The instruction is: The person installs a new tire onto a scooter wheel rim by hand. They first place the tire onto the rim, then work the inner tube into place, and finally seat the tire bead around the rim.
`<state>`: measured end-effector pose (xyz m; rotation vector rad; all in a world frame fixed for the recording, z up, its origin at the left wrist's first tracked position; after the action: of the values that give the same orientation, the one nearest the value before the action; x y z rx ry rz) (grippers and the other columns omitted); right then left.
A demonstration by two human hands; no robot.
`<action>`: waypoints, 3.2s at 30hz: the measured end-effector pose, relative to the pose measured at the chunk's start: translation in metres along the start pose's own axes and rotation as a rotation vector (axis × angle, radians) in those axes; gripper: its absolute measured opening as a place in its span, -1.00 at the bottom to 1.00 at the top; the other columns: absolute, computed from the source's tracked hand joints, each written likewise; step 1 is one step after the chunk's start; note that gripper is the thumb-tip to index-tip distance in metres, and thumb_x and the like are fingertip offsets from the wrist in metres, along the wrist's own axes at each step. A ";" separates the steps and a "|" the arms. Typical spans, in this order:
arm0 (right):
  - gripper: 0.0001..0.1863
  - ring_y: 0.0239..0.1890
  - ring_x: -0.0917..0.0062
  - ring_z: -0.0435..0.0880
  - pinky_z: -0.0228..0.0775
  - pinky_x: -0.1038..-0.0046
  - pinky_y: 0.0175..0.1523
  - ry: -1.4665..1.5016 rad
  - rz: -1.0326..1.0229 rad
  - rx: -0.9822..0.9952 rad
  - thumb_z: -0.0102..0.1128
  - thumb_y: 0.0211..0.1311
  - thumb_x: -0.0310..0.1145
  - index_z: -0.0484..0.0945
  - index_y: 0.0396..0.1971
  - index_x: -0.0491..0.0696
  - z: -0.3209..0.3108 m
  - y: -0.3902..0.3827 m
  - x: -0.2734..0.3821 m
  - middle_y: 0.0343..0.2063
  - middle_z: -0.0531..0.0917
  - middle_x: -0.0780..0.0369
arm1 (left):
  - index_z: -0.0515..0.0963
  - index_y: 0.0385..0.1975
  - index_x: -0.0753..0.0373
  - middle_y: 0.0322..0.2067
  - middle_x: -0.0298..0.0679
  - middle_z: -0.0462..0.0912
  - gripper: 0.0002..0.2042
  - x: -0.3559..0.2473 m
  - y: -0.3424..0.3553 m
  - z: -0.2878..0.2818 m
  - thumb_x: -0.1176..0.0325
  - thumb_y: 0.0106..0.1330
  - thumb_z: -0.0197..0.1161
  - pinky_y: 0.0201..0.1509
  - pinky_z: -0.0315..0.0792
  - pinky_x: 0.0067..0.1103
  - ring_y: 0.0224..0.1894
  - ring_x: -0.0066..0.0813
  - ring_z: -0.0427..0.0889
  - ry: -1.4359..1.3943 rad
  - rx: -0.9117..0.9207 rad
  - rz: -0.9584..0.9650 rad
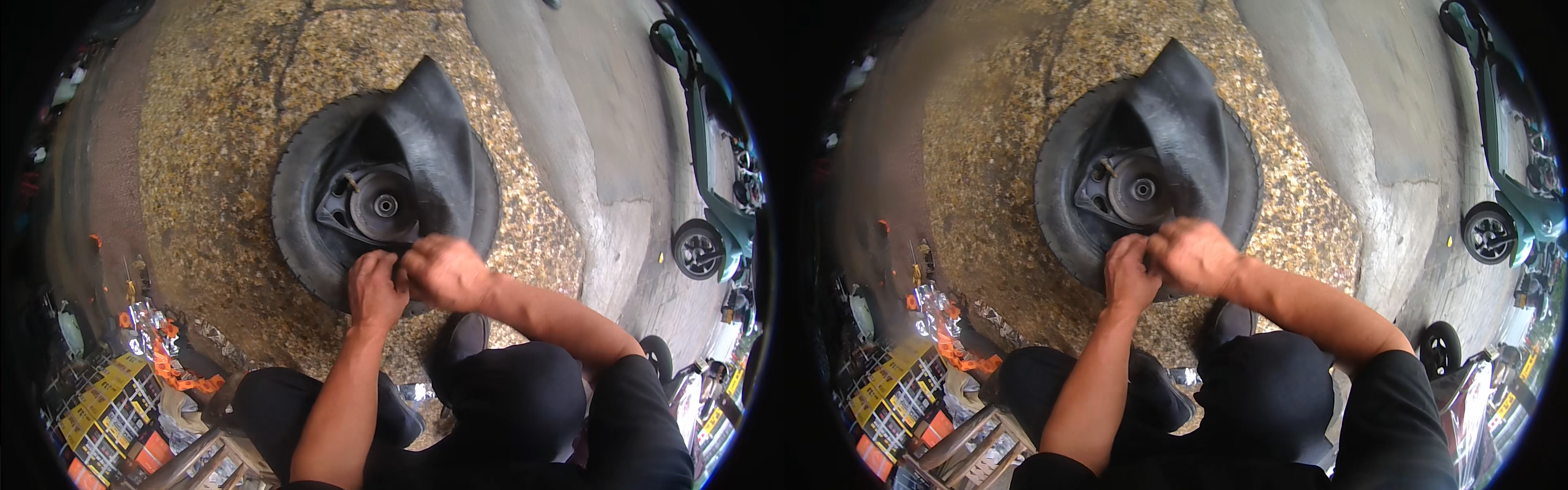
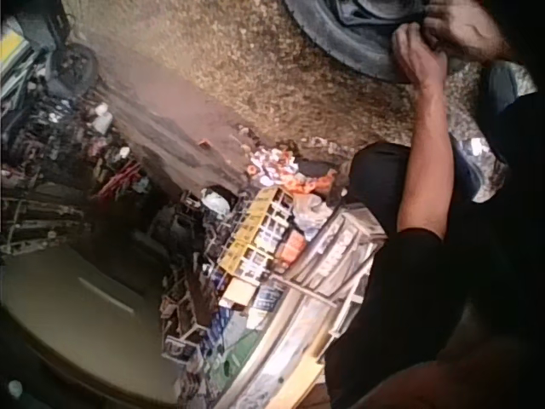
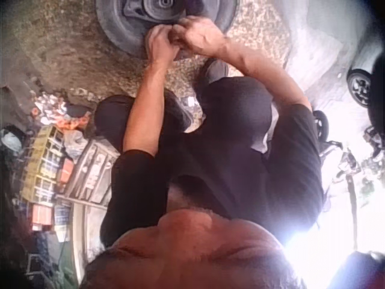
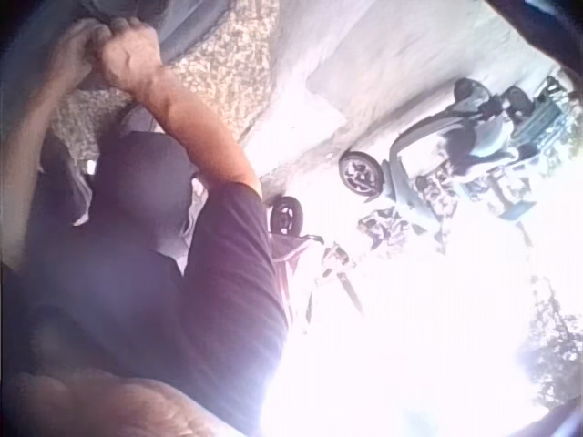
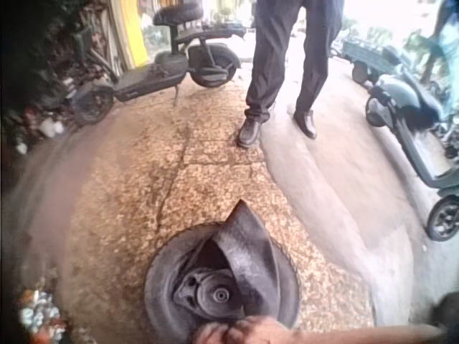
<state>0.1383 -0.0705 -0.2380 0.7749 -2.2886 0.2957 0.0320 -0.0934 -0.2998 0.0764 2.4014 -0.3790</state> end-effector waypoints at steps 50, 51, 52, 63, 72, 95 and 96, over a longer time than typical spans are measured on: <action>-0.58 0.01 0.16 0.70 0.53 0.27 0.14 0.294 0.144 0.668 0.11 0.01 -0.55 0.75 -0.11 -0.01 0.112 0.047 -0.029 -0.19 0.77 0.08 | 0.45 0.25 0.31 0.15 -0.16 0.56 -0.38 0.144 -0.047 -0.012 0.01 0.29 0.28 0.24 0.43 -0.33 0.14 -0.22 0.55 -1.534 -0.522 -0.713; -0.61 -0.01 0.16 0.71 0.54 0.27 0.13 0.209 0.118 0.714 0.12 0.00 -0.55 0.77 -0.15 -0.01 0.121 0.048 -0.028 -0.22 0.77 0.09 | 0.45 0.25 0.31 0.15 -0.16 0.57 -0.38 0.144 -0.046 -0.012 0.01 0.29 0.28 0.24 0.43 -0.33 0.14 -0.22 0.55 -1.523 -0.517 -0.722; -0.61 0.01 0.14 0.70 0.54 0.28 0.12 0.197 0.158 0.774 0.13 0.01 -0.52 0.76 -0.14 0.01 0.130 0.048 -0.030 -0.17 0.76 0.07 | 0.46 0.25 0.31 0.15 -0.16 0.57 -0.38 0.144 -0.046 -0.012 0.01 0.29 0.28 0.24 0.43 -0.33 0.14 -0.23 0.55 -1.525 -0.517 -0.735; -0.49 0.08 0.12 0.65 0.45 0.25 0.16 0.303 0.163 1.043 0.15 0.02 -0.32 0.64 0.01 -0.22 0.133 0.035 -0.015 -0.07 0.70 -0.08 | 0.45 0.23 0.32 0.15 -0.15 0.57 -0.39 0.147 -0.042 -0.013 -0.02 0.33 0.24 0.26 0.43 -0.32 0.14 -0.21 0.56 -1.518 -0.530 -0.735; -0.84 -0.20 0.05 0.68 0.54 0.12 0.00 0.247 0.096 0.112 0.22 0.03 -0.41 0.64 -0.39 -0.15 0.030 0.012 0.014 -0.36 0.66 0.06 | 0.43 0.22 0.42 0.16 -0.03 0.52 -0.39 0.146 -0.047 -0.055 0.11 0.29 0.36 0.23 0.42 -0.27 0.14 -0.15 0.54 -0.918 -0.709 -0.745; -0.29 0.09 0.29 0.51 0.18 0.27 0.22 -0.528 -0.033 0.981 0.53 -0.11 -0.11 0.47 0.05 -0.10 0.037 -0.027 -0.044 -0.14 0.63 0.14 | 0.64 -0.33 0.29 -0.31 0.06 0.71 -0.82 -0.018 0.023 0.036 0.30 0.23 0.34 -0.10 0.52 -0.17 -0.19 0.12 0.68 -0.146 0.281 -0.194; -0.28 0.09 0.28 0.51 0.18 0.27 0.22 -0.509 -0.043 0.975 0.54 -0.12 -0.10 0.47 0.05 -0.10 0.035 -0.025 -0.039 -0.14 0.64 0.15 | 0.65 -0.32 0.29 -0.27 0.07 0.72 -0.81 -0.015 0.022 0.039 0.28 0.25 0.33 -0.10 0.53 -0.17 -0.17 0.11 0.69 -0.118 0.320 -0.218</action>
<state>0.1574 -0.0873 -0.2907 1.4990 -2.5275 1.3882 0.0711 -0.0833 -0.3235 -0.0632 2.2192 -0.8435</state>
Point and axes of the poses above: each hand's wrist, its own y-axis towards the middle knuckle, its own z-axis out of the palm, x = y × z, the point moved 10 cm from there along y, towards the middle knuckle
